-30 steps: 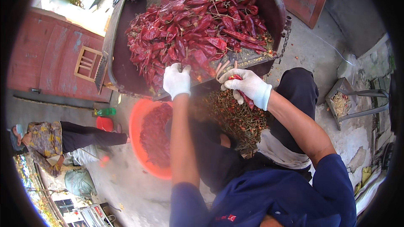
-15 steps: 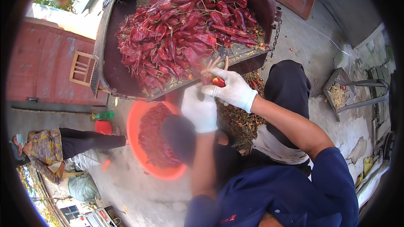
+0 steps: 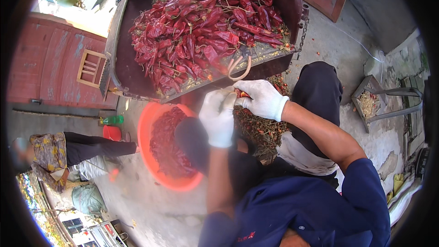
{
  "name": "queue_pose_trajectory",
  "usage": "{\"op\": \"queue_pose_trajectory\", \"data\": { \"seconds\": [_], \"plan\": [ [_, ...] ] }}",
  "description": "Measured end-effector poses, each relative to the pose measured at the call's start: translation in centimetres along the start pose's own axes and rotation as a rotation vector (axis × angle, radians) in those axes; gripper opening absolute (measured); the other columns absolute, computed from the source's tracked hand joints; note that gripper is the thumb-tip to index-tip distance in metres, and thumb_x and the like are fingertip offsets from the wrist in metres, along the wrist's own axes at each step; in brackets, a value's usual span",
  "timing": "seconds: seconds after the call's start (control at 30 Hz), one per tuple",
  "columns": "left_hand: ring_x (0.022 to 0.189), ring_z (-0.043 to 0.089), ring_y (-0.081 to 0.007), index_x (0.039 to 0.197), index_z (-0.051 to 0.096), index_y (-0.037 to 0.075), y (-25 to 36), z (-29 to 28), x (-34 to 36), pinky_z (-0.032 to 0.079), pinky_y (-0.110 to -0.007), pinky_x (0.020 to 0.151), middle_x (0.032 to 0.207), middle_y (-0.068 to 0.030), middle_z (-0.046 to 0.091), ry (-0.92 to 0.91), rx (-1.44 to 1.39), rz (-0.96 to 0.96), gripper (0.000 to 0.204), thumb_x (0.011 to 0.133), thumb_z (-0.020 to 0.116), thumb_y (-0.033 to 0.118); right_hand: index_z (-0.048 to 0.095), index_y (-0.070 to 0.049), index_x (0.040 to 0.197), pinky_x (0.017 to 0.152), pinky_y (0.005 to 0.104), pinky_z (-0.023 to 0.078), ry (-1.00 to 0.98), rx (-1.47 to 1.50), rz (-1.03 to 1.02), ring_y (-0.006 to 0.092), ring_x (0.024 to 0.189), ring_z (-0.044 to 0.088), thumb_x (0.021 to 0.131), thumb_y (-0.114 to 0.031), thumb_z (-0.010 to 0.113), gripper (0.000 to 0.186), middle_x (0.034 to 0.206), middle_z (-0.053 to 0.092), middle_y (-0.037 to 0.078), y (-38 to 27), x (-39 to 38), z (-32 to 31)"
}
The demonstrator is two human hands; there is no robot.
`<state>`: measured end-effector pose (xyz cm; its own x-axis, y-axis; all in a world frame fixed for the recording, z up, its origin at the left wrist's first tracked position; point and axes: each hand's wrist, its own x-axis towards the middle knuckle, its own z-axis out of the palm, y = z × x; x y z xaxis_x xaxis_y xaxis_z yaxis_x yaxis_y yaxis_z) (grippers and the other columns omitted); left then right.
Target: The person sits on the ground and uses a curved blade to remove stems from dried red chilies. They pick chilies from a large metal tray, cut the stems, and place the de-stemmed chilies into an orange basin while discarding the stems onto the floor.
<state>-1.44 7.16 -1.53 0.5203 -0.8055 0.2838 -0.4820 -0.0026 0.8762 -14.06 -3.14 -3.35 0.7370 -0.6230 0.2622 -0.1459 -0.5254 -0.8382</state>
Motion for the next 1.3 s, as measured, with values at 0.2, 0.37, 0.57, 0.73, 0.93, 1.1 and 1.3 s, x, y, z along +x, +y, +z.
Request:
{"op": "queue_pose_trajectory", "data": {
  "seconds": [0.2,0.37,0.57,0.73,0.93,1.1,1.3],
  "plan": [
    [0.072,0.062,-0.0119,0.094,0.071,-0.004,-0.3,1.0,-0.1,0.048,-0.024,0.066,0.087,-0.0049,0.066,-0.028,-0.052,-0.232,0.016,0.093,0.068,0.012,0.065,-0.003,0.101,0.076,0.0473,0.050,-0.230,0.078,0.119,0.0437,0.087,0.064,0.089,-0.033,0.067,0.033,0.091,0.067,0.024,0.9,-0.4,-0.7],
    [0.056,0.049,-0.0119,0.099,0.065,0.000,-2.5,2.3,-0.1,0.041,-0.025,0.053,0.079,-0.0029,0.061,0.067,-0.757,-0.545,0.021,0.097,0.065,0.021,0.064,-0.010,0.092,0.073,0.0437,0.053,-0.039,-0.236,-0.126,0.0348,0.082,0.067,0.089,-0.023,0.065,0.014,0.085,0.067,0.013,0.8,-0.9,-0.3],
    [0.059,0.043,-0.0113,0.087,0.057,0.006,-4.0,0.4,3.2,0.040,-0.028,0.052,0.071,-0.0003,0.048,0.323,-1.103,-0.570,0.035,0.103,0.054,0.037,0.067,-0.008,0.096,0.071,0.0390,0.052,-0.047,0.094,0.089,0.0304,0.078,0.068,0.089,-0.021,0.067,0.015,0.085,0.068,0.014,0.8,-1.9,-1.1],
    [0.058,0.055,-0.0144,0.092,0.070,-0.001,-6.4,-1.2,7.2,0.045,-0.030,0.055,0.069,-0.0041,0.061,0.187,0.297,-0.108,0.034,0.097,0.066,0.033,0.064,-0.005,0.097,0.043,0.0239,0.039,-0.056,0.585,0.561,0.0058,0.047,0.047,0.090,-0.022,0.073,0.020,0.075,0.063,0.001,-0.7,0.0,-3.0],
    [0.101,0.062,-0.0319,0.097,0.078,0.014,-3.5,1.1,13.0,0.049,-0.045,0.087,0.104,-0.0111,0.068,0.088,1.049,0.007,0.039,0.083,0.068,0.049,0.064,-0.004,0.091,0.050,0.0252,0.042,0.045,0.494,0.494,0.0058,0.055,0.051,0.084,-0.024,0.079,0.026,0.070,0.062,-0.001,1.7,0.6,-2.2],
    [0.087,0.070,-0.0335,0.091,0.079,0.010,-5.2,1.9,14.3,0.054,-0.043,0.078,0.092,-0.0144,0.073,0.119,1.045,0.018,0.039,0.077,0.075,0.047,0.069,-0.002,0.092,0.073,0.0309,0.050,0.010,0.430,0.484,0.0152,0.071,0.061,0.082,-0.027,0.074,0.028,0.078,0.068,0.007,2.6,1.7,-1.7],
    [0.072,0.069,-0.0242,0.099,0.075,0.003,-5.5,1.3,11.8,0.053,-0.036,0.072,0.087,-0.0127,0.074,0.293,0.738,0.006,0.032,0.086,0.075,0.032,0.072,-0.002,0.097,0.076,0.0334,0.050,0.094,0.468,0.456,0.0166,0.074,0.062,0.084,-0.027,0.071,0.027,0.079,0.069,0.009,2.4,2.1,-1.9]
  ]
}}
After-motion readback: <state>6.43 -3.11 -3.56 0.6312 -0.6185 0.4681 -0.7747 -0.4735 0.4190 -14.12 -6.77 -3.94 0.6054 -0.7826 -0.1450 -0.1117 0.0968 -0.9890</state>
